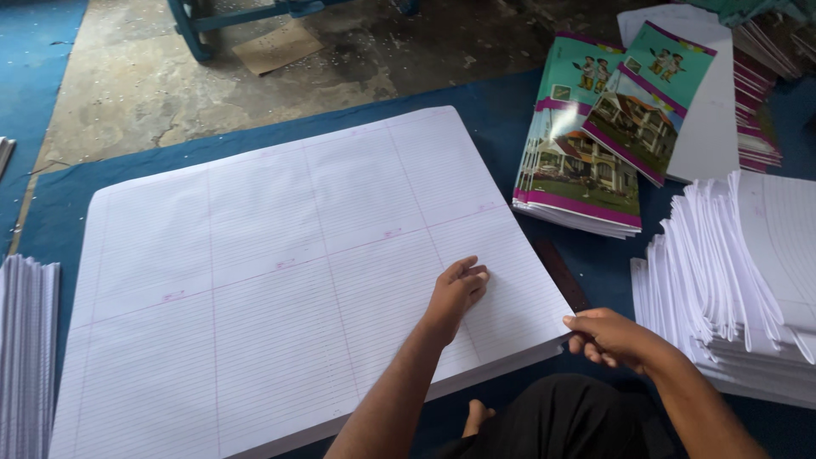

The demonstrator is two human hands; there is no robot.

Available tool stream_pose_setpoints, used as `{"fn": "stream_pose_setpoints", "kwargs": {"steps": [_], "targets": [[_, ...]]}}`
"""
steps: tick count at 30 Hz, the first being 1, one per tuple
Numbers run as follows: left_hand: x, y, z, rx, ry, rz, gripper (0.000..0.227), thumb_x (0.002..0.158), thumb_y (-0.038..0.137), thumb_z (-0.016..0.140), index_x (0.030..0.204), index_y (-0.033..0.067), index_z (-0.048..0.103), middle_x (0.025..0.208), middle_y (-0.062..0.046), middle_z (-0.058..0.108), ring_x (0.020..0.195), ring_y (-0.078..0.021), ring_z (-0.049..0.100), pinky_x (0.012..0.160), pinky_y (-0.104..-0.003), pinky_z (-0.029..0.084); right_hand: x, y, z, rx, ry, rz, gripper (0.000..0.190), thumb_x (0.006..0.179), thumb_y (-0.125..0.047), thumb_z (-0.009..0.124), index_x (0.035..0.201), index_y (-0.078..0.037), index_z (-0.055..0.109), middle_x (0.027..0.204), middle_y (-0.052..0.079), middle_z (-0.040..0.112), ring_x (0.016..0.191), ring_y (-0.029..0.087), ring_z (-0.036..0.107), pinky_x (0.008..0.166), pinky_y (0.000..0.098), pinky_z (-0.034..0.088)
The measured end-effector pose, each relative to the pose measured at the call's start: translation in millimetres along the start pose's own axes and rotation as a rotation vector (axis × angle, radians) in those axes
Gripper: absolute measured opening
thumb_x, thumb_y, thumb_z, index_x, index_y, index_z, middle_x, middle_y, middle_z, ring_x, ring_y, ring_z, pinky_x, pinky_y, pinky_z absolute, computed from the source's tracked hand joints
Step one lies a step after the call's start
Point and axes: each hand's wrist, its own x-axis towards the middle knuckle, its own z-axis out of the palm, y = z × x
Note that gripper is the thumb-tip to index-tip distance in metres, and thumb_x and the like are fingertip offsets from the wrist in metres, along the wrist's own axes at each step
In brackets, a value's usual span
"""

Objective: The person folds large sheets of lined paper in half and presses the crease with a small wooden block. They repeat this process for multiple sheets, stacking the folded papers to the side.

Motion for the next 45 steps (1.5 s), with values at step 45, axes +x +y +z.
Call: {"fn": "stream_pose_setpoints", "kwargs": {"steps": [45], "targets": [[94.6,37.1,-22.6,-0.451,0.231,0.156,0.097,0.090,0.075,0.012,0.158,0.0058,0.006,0.155,-0.035,0.027,0.147,-0.0420,0.032,0.122,-0.046,0.029,-29.5,-59.6,19.6,-1.031,-0.175,-0.585,0.036,0.098,-0.036,0.056,0.078,-0.007,0.065,0.072,0.011,0.068,0.069,0.030,0.069,0.070,0.0457,0.053]]}}
